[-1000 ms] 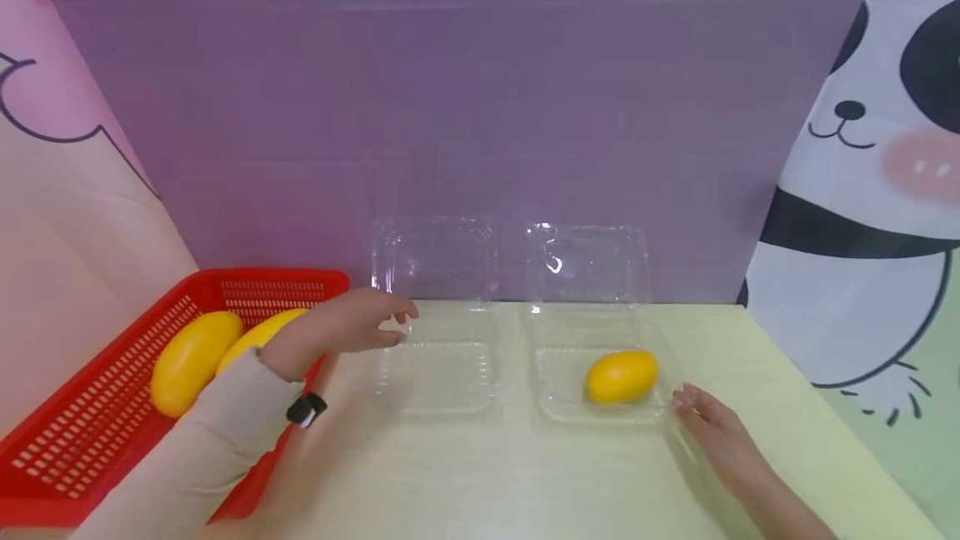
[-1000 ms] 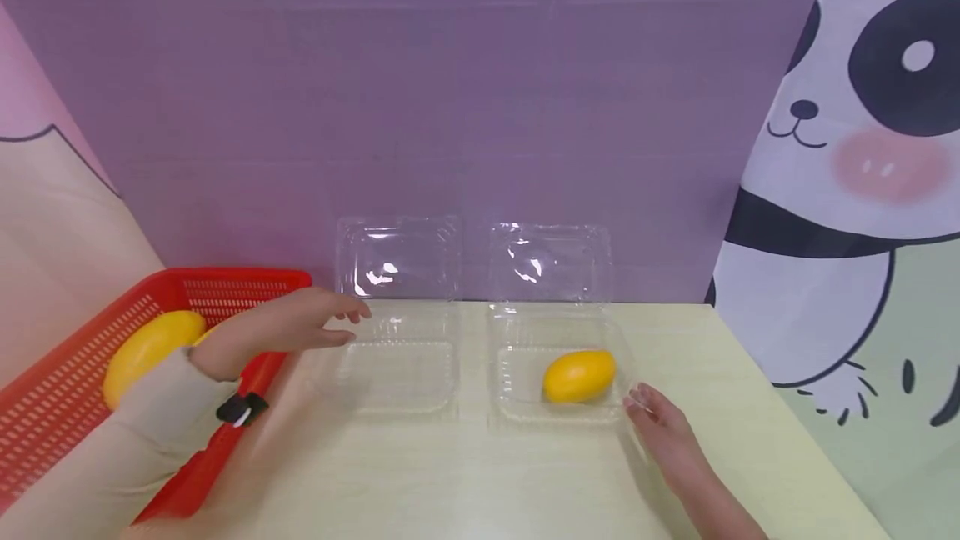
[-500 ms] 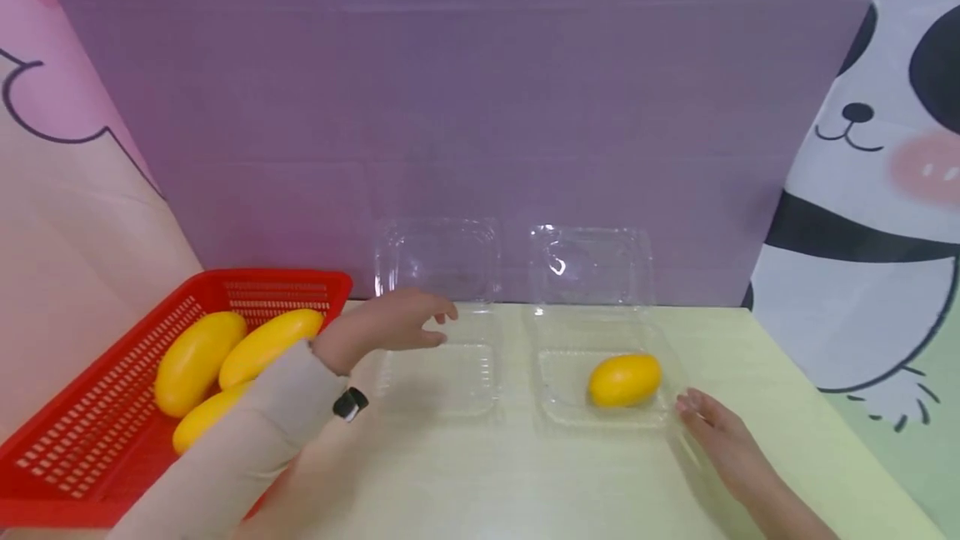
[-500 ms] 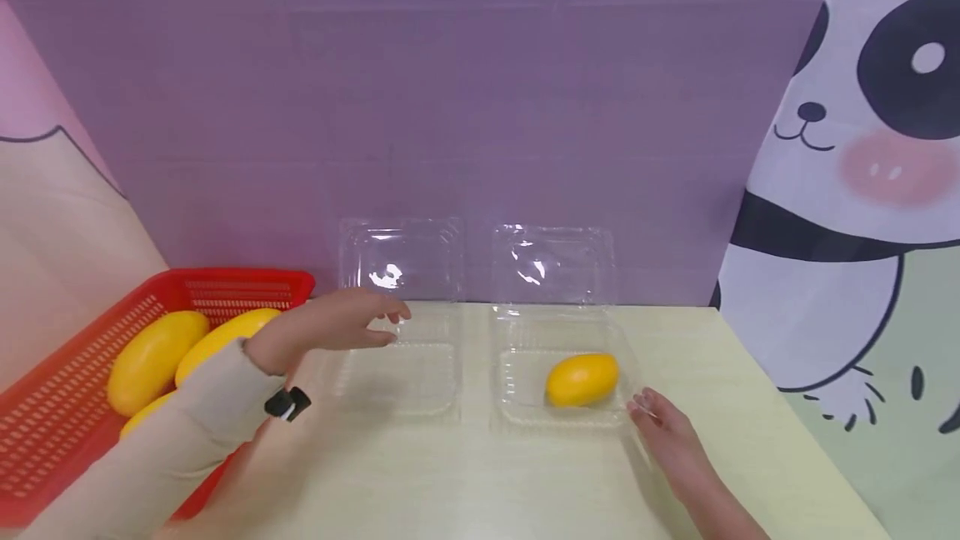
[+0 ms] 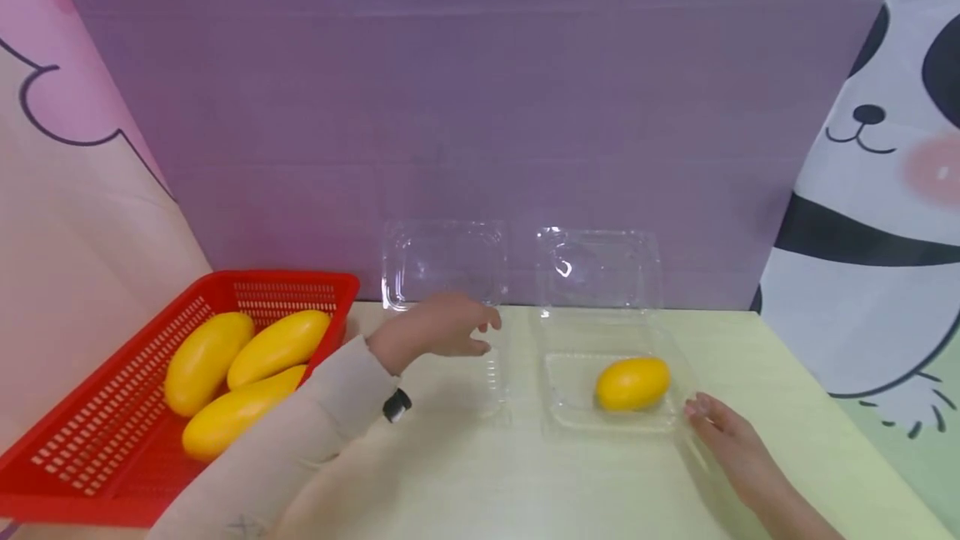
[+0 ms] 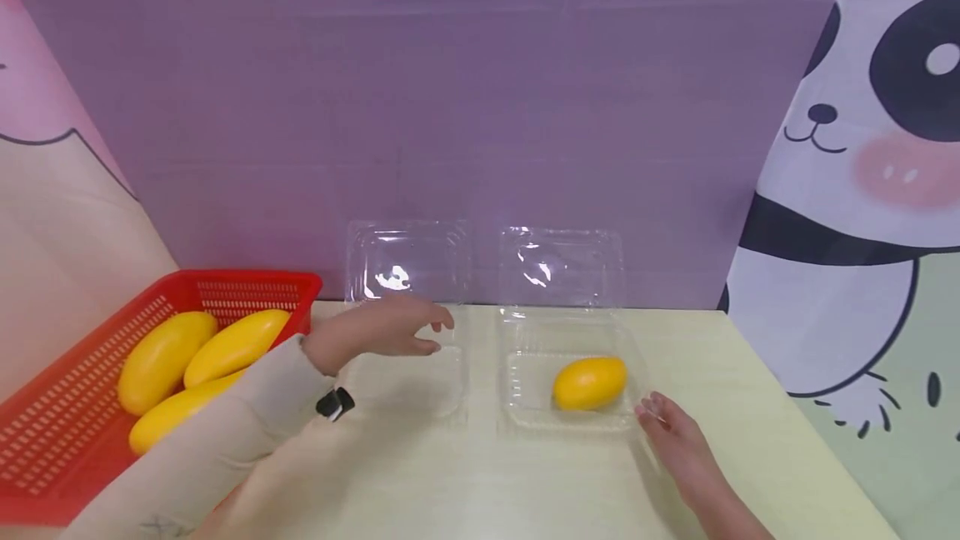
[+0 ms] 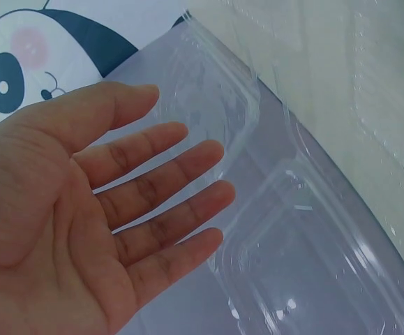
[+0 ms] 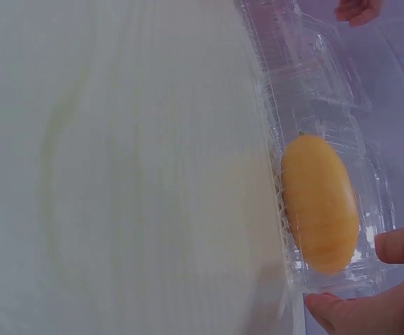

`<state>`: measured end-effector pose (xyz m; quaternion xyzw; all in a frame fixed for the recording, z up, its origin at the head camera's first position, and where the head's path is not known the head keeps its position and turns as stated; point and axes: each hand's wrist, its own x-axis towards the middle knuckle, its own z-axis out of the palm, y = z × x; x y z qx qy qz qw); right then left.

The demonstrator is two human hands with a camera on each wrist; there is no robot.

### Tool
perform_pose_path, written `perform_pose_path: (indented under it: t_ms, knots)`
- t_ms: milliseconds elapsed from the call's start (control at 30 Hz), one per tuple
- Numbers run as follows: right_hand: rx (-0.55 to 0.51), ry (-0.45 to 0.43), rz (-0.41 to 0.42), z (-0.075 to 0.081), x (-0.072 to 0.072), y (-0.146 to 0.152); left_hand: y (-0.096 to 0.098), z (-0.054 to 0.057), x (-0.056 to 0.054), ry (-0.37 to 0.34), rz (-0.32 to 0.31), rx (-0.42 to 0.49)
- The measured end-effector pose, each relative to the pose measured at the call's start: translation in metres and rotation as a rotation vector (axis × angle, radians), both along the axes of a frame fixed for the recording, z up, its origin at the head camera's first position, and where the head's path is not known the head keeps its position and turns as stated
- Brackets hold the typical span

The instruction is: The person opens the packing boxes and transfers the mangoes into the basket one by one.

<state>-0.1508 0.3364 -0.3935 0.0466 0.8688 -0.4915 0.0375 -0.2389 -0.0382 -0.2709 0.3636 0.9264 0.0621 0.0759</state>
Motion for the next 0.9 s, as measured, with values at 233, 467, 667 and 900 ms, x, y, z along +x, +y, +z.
perform_pose_path:
  t_ms: [233, 467, 667, 900]
  knots:
    - [0.061, 0.004, -0.004, -0.002, -0.001, 0.001, 0.016, -0.003, -0.001, -0.014, -0.033, -0.012]
    - [0.042, -0.02, 0.0, 0.0, -0.001, 0.002, 0.032, -0.007, -0.001, 0.002, -0.055, -0.003]
    - [0.038, -0.052, -0.004, 0.002, -0.001, 0.0, 0.041, -0.013, -0.001, 0.027, -0.079, 0.004]
    - [0.041, -0.063, -0.003, 0.005, 0.001, 0.0, 0.047, -0.018, -0.002, 0.03, -0.071, 0.033]
